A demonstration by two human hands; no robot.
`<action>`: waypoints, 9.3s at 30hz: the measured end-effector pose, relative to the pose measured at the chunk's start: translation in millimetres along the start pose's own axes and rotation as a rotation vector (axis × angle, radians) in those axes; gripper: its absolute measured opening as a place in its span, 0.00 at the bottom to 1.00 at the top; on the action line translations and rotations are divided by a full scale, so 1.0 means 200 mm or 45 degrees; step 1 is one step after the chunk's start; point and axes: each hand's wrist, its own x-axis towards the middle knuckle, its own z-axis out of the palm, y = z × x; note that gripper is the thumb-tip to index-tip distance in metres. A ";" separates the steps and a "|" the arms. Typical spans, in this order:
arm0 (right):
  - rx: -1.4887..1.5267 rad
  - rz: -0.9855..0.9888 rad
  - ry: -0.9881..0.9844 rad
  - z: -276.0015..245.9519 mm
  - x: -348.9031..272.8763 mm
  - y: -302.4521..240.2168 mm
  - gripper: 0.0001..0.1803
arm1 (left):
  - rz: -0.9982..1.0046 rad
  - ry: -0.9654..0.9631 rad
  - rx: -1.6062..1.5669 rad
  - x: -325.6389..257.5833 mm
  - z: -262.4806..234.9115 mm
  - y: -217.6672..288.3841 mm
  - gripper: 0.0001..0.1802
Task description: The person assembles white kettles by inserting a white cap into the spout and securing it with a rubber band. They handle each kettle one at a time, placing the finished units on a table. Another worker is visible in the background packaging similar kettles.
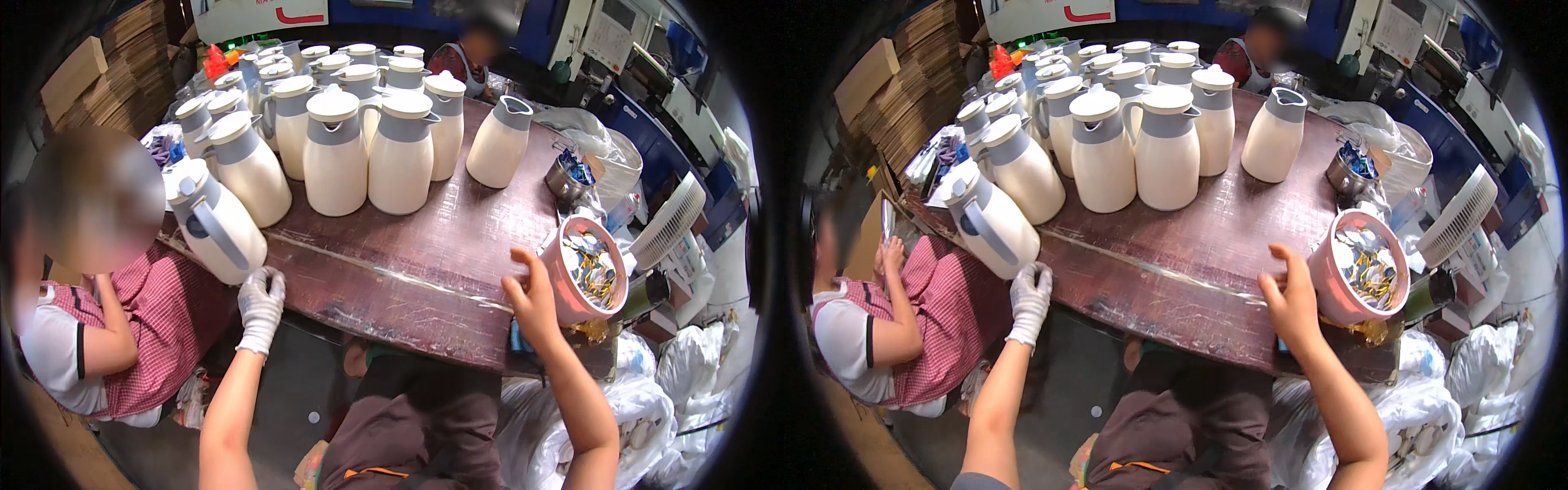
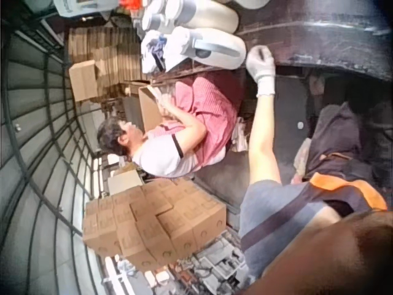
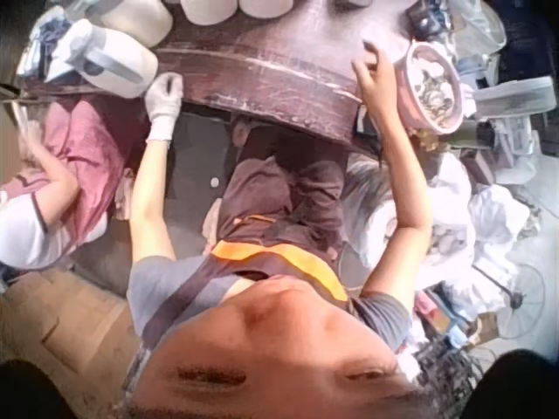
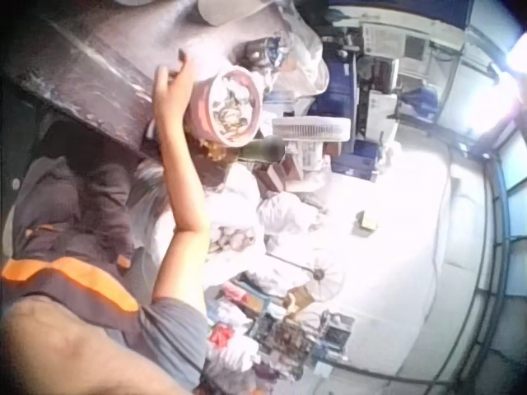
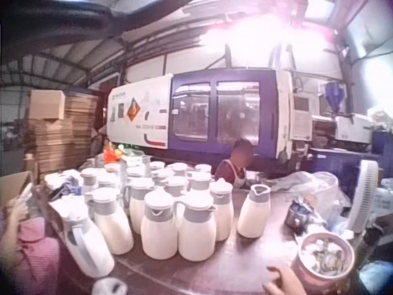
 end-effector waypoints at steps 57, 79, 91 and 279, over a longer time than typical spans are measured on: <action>-0.748 1.221 0.294 -0.97 -2.02 1.16 0.39 | -0.190 -1.288 -0.895 -1.01 -0.48 1.07 0.14; 0.127 0.931 0.520 -1.03 -1.88 0.41 0.36 | -0.149 -1.599 -0.881 -0.94 -0.30 1.19 0.19; -0.237 0.116 -0.511 -0.49 -1.06 -0.20 0.33 | 0.284 -1.550 -0.671 -1.00 -0.36 1.12 0.22; 0.900 0.692 -0.578 0.06 -1.07 0.01 0.08 | -0.065 0.433 -1.126 0.14 -0.59 0.30 0.21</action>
